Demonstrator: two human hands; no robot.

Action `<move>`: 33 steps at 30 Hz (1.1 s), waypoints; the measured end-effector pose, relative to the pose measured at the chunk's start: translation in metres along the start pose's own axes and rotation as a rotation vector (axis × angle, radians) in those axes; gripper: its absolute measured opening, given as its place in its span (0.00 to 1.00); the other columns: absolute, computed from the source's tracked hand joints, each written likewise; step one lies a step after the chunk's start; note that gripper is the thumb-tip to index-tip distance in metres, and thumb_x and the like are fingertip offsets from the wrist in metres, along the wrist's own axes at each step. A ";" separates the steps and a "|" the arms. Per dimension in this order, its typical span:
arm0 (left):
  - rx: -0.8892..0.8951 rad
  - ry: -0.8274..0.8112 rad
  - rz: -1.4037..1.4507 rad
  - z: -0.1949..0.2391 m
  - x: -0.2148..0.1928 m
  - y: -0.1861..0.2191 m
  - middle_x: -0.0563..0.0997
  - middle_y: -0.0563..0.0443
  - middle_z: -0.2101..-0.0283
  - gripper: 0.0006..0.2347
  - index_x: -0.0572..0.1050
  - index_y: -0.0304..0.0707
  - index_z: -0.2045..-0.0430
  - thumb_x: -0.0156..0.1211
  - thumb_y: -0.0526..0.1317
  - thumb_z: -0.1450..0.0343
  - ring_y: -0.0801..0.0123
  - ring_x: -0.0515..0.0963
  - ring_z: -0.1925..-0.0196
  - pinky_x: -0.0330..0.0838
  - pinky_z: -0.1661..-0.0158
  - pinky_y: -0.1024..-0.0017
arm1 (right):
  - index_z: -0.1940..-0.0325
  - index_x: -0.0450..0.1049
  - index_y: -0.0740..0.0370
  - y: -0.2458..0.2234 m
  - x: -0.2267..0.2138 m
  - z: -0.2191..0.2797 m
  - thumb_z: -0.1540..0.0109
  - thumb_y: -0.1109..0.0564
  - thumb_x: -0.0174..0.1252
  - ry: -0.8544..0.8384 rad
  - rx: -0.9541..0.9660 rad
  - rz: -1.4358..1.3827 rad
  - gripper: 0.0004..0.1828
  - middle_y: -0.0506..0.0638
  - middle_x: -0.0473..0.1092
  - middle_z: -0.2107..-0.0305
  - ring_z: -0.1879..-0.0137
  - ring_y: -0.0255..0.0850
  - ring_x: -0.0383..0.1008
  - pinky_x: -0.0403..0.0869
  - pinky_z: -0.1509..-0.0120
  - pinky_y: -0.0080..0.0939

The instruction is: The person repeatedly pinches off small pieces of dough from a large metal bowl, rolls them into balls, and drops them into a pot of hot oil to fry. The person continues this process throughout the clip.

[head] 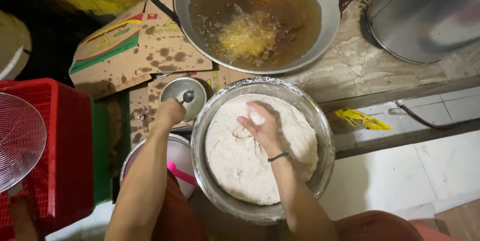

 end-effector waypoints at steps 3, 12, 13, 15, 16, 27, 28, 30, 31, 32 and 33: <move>0.040 0.013 0.013 0.012 -0.010 0.012 0.79 0.24 0.65 0.17 0.78 0.21 0.65 0.44 0.40 0.34 0.38 0.79 0.56 0.73 0.57 0.51 | 0.64 0.78 0.51 0.019 -0.005 -0.001 0.48 0.46 0.70 0.069 0.055 0.056 0.14 0.45 0.76 0.70 0.58 0.35 0.76 0.70 0.49 0.35; 0.130 0.060 0.097 0.037 -0.036 0.024 0.79 0.26 0.64 0.17 0.76 0.29 0.59 0.43 0.42 0.31 0.37 0.78 0.55 0.72 0.57 0.49 | 0.68 0.78 0.52 0.024 0.006 0.006 0.53 0.43 0.73 0.033 0.110 -0.087 0.17 0.46 0.76 0.72 0.61 0.32 0.73 0.69 0.51 0.32; 0.132 0.061 0.096 0.057 -0.049 0.038 0.79 0.26 0.64 0.17 0.76 0.29 0.59 0.43 0.42 0.31 0.37 0.78 0.55 0.72 0.57 0.49 | 0.68 0.78 0.52 0.025 0.008 0.005 0.53 0.43 0.73 0.036 0.109 -0.089 0.17 0.46 0.76 0.72 0.61 0.32 0.73 0.69 0.51 0.32; 0.145 0.077 0.150 0.099 -0.077 0.066 0.80 0.30 0.65 0.14 0.76 0.31 0.61 0.46 0.40 0.32 0.38 0.78 0.56 0.72 0.57 0.49 | 0.66 0.78 0.51 0.035 0.011 0.007 0.50 0.49 0.70 0.056 0.184 -0.085 0.12 0.46 0.76 0.72 0.62 0.33 0.72 0.69 0.52 0.33; 0.145 0.078 0.149 0.124 -0.084 0.085 0.80 0.30 0.65 0.14 0.76 0.31 0.61 0.46 0.40 0.32 0.38 0.78 0.56 0.72 0.57 0.49 | 0.66 0.78 0.51 0.035 0.011 0.006 0.50 0.49 0.70 0.056 0.184 -0.086 0.12 0.46 0.76 0.72 0.62 0.33 0.72 0.69 0.52 0.33; 0.436 -0.064 -0.168 0.234 -0.053 0.198 0.78 0.32 0.67 0.10 0.64 0.39 0.58 0.35 0.38 0.30 0.39 0.80 0.63 0.75 0.62 0.50 | 0.60 0.75 0.65 0.048 0.007 0.004 0.47 0.57 0.68 0.150 0.056 -0.135 0.15 0.60 0.74 0.65 0.54 0.41 0.72 0.70 0.48 0.40; 0.437 -0.064 -0.170 0.231 -0.046 0.197 0.78 0.32 0.67 0.10 0.64 0.39 0.58 0.35 0.38 0.30 0.39 0.80 0.63 0.75 0.62 0.50 | 0.60 0.75 0.65 0.046 0.007 0.003 0.47 0.57 0.68 0.152 0.056 -0.137 0.15 0.60 0.74 0.65 0.54 0.41 0.72 0.70 0.48 0.40; 0.494 -0.027 -0.297 0.228 -0.031 0.199 0.79 0.35 0.70 0.10 0.64 0.37 0.61 0.32 0.36 0.30 0.41 0.81 0.66 0.77 0.65 0.54 | 0.62 0.75 0.55 0.069 0.011 0.007 0.53 0.42 0.72 0.084 0.384 0.086 0.23 0.52 0.75 0.66 0.55 0.44 0.75 0.71 0.48 0.43; 0.496 -0.027 -0.299 0.229 -0.030 0.200 0.79 0.35 0.70 0.10 0.64 0.37 0.61 0.32 0.36 0.30 0.41 0.81 0.66 0.77 0.65 0.54 | 0.62 0.75 0.55 0.066 0.011 0.004 0.53 0.42 0.72 0.086 0.384 0.084 0.23 0.52 0.75 0.66 0.55 0.44 0.75 0.71 0.48 0.43; 0.529 -0.014 -0.326 0.233 -0.027 0.203 0.78 0.35 0.71 0.09 0.64 0.36 0.62 0.33 0.36 0.30 0.41 0.81 0.67 0.77 0.66 0.53 | 0.62 0.75 0.56 0.070 0.010 0.006 0.55 0.40 0.73 0.093 0.471 0.123 0.26 0.52 0.75 0.69 0.57 0.44 0.76 0.72 0.52 0.43; 0.562 -0.001 -0.353 0.236 -0.025 0.205 0.78 0.34 0.72 0.08 0.63 0.35 0.64 0.34 0.35 0.30 0.40 0.81 0.68 0.77 0.68 0.53 | 0.62 0.76 0.57 0.074 0.009 0.008 0.56 0.38 0.73 0.099 0.558 0.162 0.28 0.52 0.75 0.71 0.59 0.44 0.77 0.73 0.56 0.43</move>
Point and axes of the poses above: each hand's wrist, its own z-axis away from the middle knuckle, its own x-axis out of the palm, y = z × x, the point moved 9 cm from there along -z, towards the middle knuckle
